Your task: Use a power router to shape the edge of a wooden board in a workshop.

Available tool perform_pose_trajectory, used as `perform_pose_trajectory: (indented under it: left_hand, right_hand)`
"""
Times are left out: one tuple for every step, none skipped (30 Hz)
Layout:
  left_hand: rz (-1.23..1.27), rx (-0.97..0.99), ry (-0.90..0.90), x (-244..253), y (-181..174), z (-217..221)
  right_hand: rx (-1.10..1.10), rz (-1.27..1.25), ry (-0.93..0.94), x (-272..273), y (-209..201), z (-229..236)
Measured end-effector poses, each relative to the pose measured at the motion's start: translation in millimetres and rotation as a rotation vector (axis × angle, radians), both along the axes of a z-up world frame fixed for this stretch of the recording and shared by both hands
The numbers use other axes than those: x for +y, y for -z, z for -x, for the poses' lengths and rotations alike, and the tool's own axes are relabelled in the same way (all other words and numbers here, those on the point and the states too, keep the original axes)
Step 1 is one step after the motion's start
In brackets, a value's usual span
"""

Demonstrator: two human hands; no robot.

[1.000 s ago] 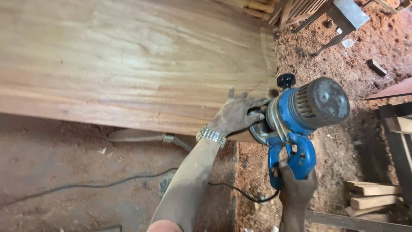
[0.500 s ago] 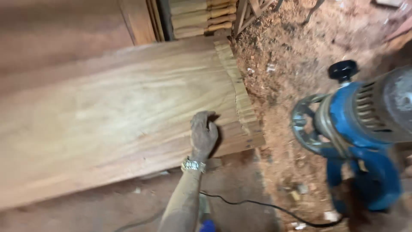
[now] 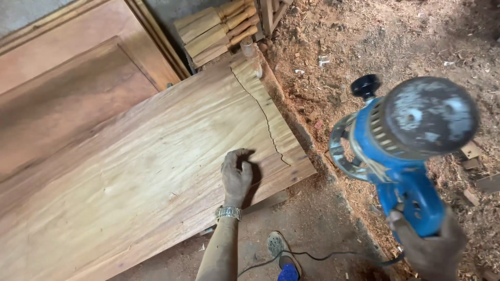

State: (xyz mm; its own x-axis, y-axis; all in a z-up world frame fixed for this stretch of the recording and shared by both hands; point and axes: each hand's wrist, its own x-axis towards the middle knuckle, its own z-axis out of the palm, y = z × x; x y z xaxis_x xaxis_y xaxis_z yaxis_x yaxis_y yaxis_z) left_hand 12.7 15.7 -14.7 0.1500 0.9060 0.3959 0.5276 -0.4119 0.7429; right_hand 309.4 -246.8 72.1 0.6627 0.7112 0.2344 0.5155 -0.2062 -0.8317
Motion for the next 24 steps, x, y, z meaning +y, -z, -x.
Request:
perform_pose_trajectory:
  left_hand:
    - [0.029, -0.02, 0.014, -3.4, -8.7, -0.2]
    - [0.051, -0.044, 0.029, -3.7, -18.5, -1.2]
    - [0.042, -0.051, 0.027, -1.3, -13.5, -1.5]
    - [0.005, -0.038, 0.024, -1.6, -7.6, -0.8]
    - [-0.032, -0.026, 0.021, -1.4, -1.0, -0.3]
    - [-0.021, -0.024, 0.025, -2.1, -3.8, 0.1]
    - [0.034, -0.019, 0.033, -2.3, -6.6, 0.8]
    - [0.087, -0.015, 0.042, -0.8, -10.5, 0.5]
    - [0.096, -0.014, 0.047, -5.5, -7.5, 4.5]
    - [0.05, 0.0, 0.098, -2.9, -6.1, 5.5]
    - [0.003, 0.013, 0.15, -0.8, -5.0, 7.1]
    - [-0.004, 0.007, 0.16, 1.4, -6.6, 6.7]
    - [-0.054, 0.035, 0.225, 4.1, -7.7, 7.3]
    - [-0.082, 0.062, 0.293, -1.2, -6.2, 11.1]
    - [-0.069, 0.056, 0.306, -8.0, -14.5, 13.4]
    - [-0.046, 0.102, 0.333, -8.5, -22.8, 12.2]
    - [-0.025, 0.149, 0.36, -8.6, -31.5, 12.7]
    - [-0.022, 0.125, 0.359, -9.9, -34.1, 12.7]
    - [-0.029, 0.169, 0.375, -11.0, -37.0, 13.2]
    - [-0.039, 0.217, 0.394, -11.1, -40.7, 14.3]
    - [-0.04, 0.195, 0.398, -7.7, -38.3, 11.9]
    - [-0.04, 0.173, 0.386, -8.9, -33.8, 14.4]
    - [-0.041, 0.151, 0.374, -10.1, -29.4, 16.7]
    - [-0.049, 0.135, 0.364, -8.5, -23.7, 17.8]
  right_hand:
    - [0.052, -0.023, -0.042, -0.7, 14.0, -0.2]
    - [0.1, -0.053, -0.085, 1.3, 27.8, -1.1]
    - [0.093, -0.061, -0.087, 7.2, 34.3, 0.4]
    - [0.02, -0.103, -0.111, 9.3, 41.9, 4.0]
    - [-0.052, -0.145, -0.135, 11.8, 50.1, 7.4]
    - [-0.049, -0.134, -0.13, 10.6, 56.4, 13.1]
    - [-0.019, -0.059, -0.1, 9.8, 62.6, 19.1]
    - [0.01, 0.013, -0.07, 10.5, 67.9, 24.3]
    - [0.011, 0.022, -0.066, 6.4, 78.9, 28.2]
    - [-0.022, -0.061, -0.127, 9.1, 90.3, 29.6]
    - [-0.056, -0.143, -0.189, 11.5, 101.2, 31.5]
    - [-0.064, -0.149, -0.179, 16.3, 93.3, 39.0]
    - [-0.007, -0.091, -0.173, 21.7, 85.8, 47.4]
    - [0.055, -0.013, -0.163, 18.4, 76.5, 59.8]
    - [0.052, 0.002, -0.149, 16.4, 72.1, 72.1]
    - [0.034, 0.002, -0.139, 21.6, 67.9, 79.8]
    - [0.017, 0.003, -0.129, 27.3, 63.7, 88.8]
    - [-0.006, 0.011, -0.129, 27.5, 61.9, 91.3]
    - [0.001, 0.032, -0.112, 27.9, 59.9, 94.2]
    - [0.01, 0.05, -0.09, 28.3, 58.4, 98.4]
    - [-0.011, 0.055, -0.085, 28.7, 59.6, 100.4]
    - [-0.477, -0.013, -0.204, 26.5, 62.2, 105.2]
    - [-0.94, -0.082, -0.331, 24.1, 64.9, 109.8]
    - [-0.958, -0.089, -0.338, 30.5, 61.4, 119.5]
